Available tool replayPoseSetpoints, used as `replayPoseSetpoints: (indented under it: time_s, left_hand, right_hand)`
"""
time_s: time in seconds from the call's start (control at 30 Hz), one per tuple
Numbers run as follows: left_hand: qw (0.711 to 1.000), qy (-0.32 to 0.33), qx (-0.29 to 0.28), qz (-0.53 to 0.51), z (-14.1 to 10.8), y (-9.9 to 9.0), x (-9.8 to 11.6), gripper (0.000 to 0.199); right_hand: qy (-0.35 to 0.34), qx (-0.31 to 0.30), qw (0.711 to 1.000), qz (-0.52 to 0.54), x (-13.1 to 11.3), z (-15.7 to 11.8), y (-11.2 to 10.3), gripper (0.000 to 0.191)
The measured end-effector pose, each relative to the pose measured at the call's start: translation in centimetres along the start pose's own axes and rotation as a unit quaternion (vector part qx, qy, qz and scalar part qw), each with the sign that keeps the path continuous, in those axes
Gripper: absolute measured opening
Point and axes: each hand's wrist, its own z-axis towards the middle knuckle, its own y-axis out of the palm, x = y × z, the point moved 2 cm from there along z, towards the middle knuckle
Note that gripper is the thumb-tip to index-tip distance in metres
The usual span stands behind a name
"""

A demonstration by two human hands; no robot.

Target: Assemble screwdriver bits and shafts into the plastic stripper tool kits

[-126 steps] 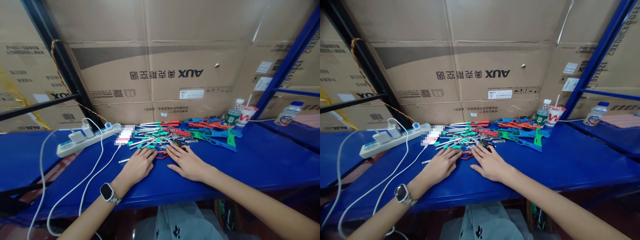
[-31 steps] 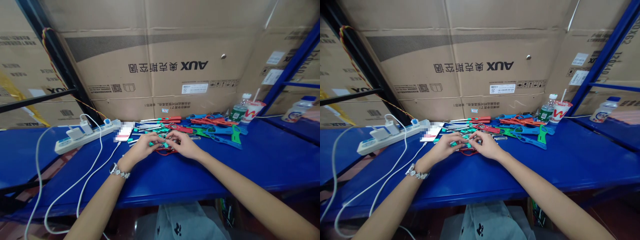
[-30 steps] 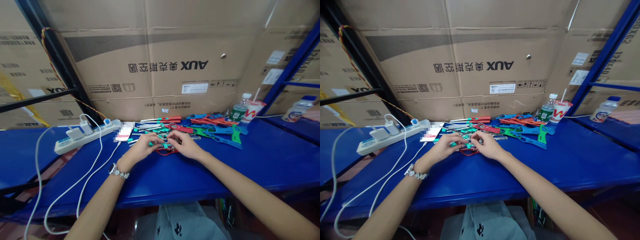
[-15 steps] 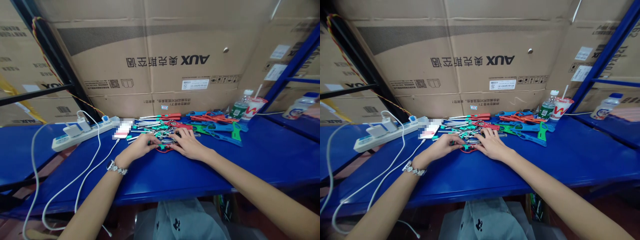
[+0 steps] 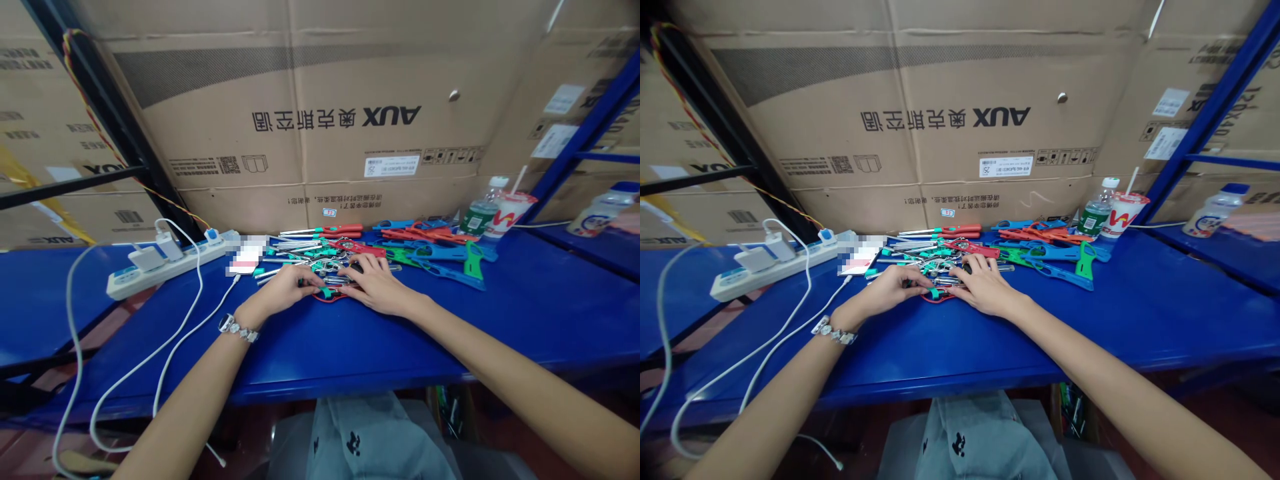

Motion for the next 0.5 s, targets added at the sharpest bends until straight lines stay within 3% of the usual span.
replayPoseSetpoints:
  time_s: [0.5]
  left_hand:
    - [1.0,0.007,-0.009,0.004,0.49,0.2,0.57,0.014]
  right_hand:
    - [0.005,-0.003,0.999,0.032,0.23,0.09,-0.14,0.048]
